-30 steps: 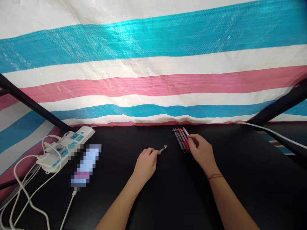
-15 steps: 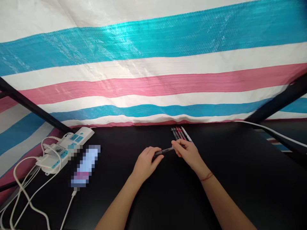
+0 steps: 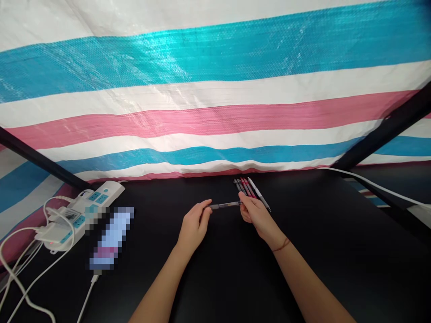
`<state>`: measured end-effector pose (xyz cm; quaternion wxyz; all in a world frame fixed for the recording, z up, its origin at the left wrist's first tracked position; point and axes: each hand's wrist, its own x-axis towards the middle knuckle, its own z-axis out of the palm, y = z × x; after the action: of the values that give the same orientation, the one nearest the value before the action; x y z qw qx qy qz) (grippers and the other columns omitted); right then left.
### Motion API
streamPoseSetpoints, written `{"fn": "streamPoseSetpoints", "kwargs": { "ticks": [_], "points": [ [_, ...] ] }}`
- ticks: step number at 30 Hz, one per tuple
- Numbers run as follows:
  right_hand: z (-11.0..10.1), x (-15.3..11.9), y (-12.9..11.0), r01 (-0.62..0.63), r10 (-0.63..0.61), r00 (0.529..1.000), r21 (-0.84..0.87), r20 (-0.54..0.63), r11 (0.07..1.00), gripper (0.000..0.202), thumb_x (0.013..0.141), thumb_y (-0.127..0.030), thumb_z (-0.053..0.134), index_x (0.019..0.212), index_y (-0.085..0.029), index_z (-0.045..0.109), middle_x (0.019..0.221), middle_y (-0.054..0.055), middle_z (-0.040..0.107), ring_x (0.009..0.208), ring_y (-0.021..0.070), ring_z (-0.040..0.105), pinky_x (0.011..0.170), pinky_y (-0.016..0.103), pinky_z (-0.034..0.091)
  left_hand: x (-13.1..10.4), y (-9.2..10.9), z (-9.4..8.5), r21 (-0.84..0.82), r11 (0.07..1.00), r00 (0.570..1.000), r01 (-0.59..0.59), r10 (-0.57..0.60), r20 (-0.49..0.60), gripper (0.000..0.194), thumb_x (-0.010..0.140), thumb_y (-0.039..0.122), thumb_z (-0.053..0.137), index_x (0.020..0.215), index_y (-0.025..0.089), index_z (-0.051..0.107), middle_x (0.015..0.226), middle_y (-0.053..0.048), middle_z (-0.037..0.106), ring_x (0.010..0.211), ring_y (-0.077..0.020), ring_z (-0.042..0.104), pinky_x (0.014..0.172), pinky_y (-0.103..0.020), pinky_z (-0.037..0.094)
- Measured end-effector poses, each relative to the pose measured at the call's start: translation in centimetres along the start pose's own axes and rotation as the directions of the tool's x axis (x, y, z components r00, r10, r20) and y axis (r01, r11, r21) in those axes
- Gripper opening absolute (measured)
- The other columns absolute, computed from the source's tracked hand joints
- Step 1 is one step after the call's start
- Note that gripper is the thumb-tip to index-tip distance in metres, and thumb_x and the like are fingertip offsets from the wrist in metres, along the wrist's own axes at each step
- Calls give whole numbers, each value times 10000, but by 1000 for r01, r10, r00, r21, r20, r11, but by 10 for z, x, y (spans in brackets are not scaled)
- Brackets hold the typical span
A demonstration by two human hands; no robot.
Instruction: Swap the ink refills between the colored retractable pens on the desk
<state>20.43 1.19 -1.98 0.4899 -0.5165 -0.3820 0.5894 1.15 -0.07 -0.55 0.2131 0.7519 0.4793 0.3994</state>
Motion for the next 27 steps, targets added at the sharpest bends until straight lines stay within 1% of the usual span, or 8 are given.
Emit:
{"fn": "streamPoseSetpoints", "kwargs": {
  "ticks": [2,5,11,14,16,19,22,27],
  "points": [
    [1,-1,0,25,-25,1000,-32,-16,999,548,731,-664,550,487,-216,348,364,-96,215,327,43,183,339,220,114,1,-2,-2,96,995,999,-14,9,46,237,924,284,401,968,183,610,851,-48,666,803,-170,641,762,-295,512],
    [2,-4,-1,90,-94,995,-114,-29,989,534,747,-647,542,498,-217,347,407,-91,212,366,53,174,379,239,111,2,-6,-4,194,981,997,-26,11,80,257,932,290,371,879,184,599,809,-45,657,759,-175,634,717,-290,506],
    [1,-8,-5,185,-193,981,-318,5,930,506,802,-625,471,534,-199,419,453,-66,266,417,79,238,428,253,157,3,-9,-9,266,961,992,-74,44,114,269,940,288,332,884,186,575,790,-40,647,732,-172,627,679,-278,495],
    [-1,-9,-8,255,-270,963,-403,19,879,496,822,-606,446,548,-193,443,491,-48,325,459,95,301,456,256,210,4,-8,-10,290,953,991,-87,52,126,279,942,291,319,875,185,569,766,-38,637,711,-174,620,662,-277,490],
    [-2,-9,-8,307,-317,947,-429,48,850,469,827,-586,453,572,-192,454,530,-38,362,501,107,341,484,255,245,4,-7,-10,303,950,990,-76,36,137,298,944,297,306,842,189,564,730,-31,624,681,-172,611,640,-273,482],
    [-4,-8,-6,335,-334,940,-406,76,850,419,831,-557,475,617,-197,457,560,-42,358,522,109,340,490,252,250,4,-5,-11,297,954,987,-47,-1,159,322,948,299,295,794,191,556,693,-24,611,659,-170,606,622,-268,473],
    [-4,-7,-3,323,-310,946,-316,92,892,396,831,-556,479,655,-202,463,563,-51,337,494,99,307,457,247,225,4,-4,-10,275,961,991,-29,-9,135,289,944,300,315,843,191,563,758,-31,637,706,-173,621,649,-270,475],
    [-2,-7,-6,319,-306,947,-217,95,923,379,793,-568,538,719,-198,506,543,-49,409,470,93,350,437,236,274,3,-5,-9,289,957,991,-13,-26,131,283,943,310,319,878,194,568,792,-36,649,726,-177,628,650,-275,475]
  ]
}}
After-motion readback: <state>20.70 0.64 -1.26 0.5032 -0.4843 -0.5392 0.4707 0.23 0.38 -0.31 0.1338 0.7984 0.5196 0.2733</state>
